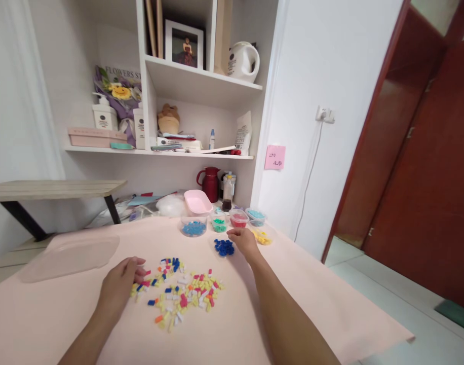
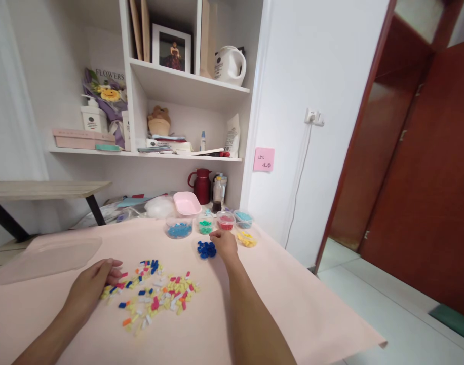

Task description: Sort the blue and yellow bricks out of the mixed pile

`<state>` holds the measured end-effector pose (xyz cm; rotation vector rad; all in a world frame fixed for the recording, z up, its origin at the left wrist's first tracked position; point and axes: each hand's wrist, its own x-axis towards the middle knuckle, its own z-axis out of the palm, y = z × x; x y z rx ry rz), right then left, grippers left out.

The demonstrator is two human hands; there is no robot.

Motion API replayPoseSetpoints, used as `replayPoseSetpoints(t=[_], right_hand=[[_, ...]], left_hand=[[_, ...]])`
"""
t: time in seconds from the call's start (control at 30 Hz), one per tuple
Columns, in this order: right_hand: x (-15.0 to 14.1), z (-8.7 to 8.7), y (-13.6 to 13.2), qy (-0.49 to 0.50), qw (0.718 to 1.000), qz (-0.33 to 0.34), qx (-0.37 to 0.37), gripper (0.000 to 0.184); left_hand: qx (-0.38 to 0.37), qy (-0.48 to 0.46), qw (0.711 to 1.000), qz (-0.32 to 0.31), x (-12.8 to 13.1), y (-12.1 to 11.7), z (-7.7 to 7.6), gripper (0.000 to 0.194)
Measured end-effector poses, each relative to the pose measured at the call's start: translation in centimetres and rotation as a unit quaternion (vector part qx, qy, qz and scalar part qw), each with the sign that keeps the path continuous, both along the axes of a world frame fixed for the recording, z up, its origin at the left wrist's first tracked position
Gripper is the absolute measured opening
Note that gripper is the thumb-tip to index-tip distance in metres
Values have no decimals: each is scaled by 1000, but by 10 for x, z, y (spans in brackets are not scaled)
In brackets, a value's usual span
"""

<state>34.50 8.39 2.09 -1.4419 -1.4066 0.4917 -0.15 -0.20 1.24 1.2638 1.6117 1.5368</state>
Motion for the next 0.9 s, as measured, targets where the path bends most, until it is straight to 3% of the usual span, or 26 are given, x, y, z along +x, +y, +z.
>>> replayPoseSetpoints(t=[0.13, 0.27, 0.33, 0.43, 0.5, 0.67, 0.9], right_hand=[[-12, 12, -10, -13, 999, 28, 34, 22], [-47, 24, -29, -33, 990, 117, 66, 20], [-68, 28, -43, -83, 972, 200, 91, 17], [-93, 32, -65, -173, 923, 328, 103, 18], [-102, 32, -74, -221, 896, 376, 90, 20], [-102, 25, -75, -307, 871, 382, 32, 25], [-106, 18, -72, -298, 868, 397, 24, 17]], left_hand=[[1, -5, 1000, -3, -1, 1, -5, 38], [20, -6, 1000, -9, 0, -1, -7, 36], [27, -8, 1000, -12, 2, -1, -8, 36], [25, -7, 1000, -8, 2, 0, -9, 37], [23, -5, 1000, -9, 2, 0, -10, 37], [24, -1, 999, -21, 0, -1, -12, 36], [24, 6, 999, -21, 2, -3, -11, 35]])
